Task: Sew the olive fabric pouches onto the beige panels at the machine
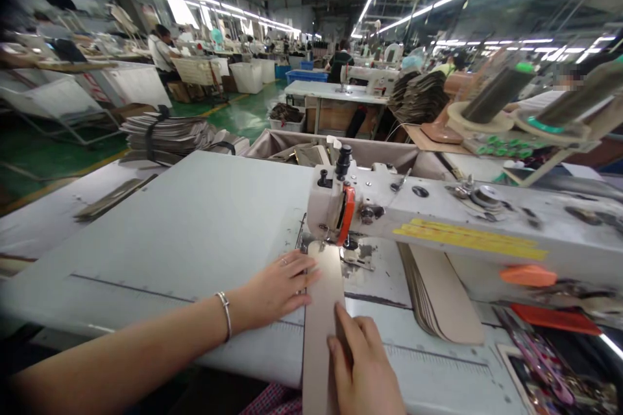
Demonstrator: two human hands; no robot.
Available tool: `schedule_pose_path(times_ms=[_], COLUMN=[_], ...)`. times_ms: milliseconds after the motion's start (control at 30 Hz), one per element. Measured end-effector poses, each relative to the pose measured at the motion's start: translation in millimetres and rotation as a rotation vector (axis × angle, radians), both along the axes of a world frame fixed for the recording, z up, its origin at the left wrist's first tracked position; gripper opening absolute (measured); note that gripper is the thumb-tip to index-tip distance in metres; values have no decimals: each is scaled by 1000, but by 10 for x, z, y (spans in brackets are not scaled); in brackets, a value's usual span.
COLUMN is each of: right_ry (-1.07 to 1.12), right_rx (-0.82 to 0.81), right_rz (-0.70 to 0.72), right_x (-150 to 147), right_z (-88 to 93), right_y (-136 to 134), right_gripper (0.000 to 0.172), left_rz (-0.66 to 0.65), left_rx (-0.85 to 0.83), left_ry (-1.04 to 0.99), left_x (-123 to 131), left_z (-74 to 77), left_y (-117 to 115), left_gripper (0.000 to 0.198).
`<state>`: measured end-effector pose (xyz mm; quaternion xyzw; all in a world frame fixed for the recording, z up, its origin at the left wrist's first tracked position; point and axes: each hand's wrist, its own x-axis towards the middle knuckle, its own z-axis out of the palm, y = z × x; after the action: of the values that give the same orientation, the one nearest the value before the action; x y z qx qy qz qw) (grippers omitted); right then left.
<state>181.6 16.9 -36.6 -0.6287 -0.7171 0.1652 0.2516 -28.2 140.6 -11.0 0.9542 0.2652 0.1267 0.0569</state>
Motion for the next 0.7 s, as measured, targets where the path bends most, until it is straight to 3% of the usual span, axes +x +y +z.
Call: schedule_pose_path(times_ms=[467, 700], right_ry=[22, -65], right_rx=[-127, -8], right_rz=[10, 75], right_x=[-78, 19], right_z=[29, -104], right_y=[122, 95], right_gripper=[44, 46], left_rz=[31, 58], left_rx=[-131, -128], left_ry=[-44, -40], left_x=[-32, 13], left_z=[-37, -20], left_y=[45, -24], left_gripper=[46, 47])
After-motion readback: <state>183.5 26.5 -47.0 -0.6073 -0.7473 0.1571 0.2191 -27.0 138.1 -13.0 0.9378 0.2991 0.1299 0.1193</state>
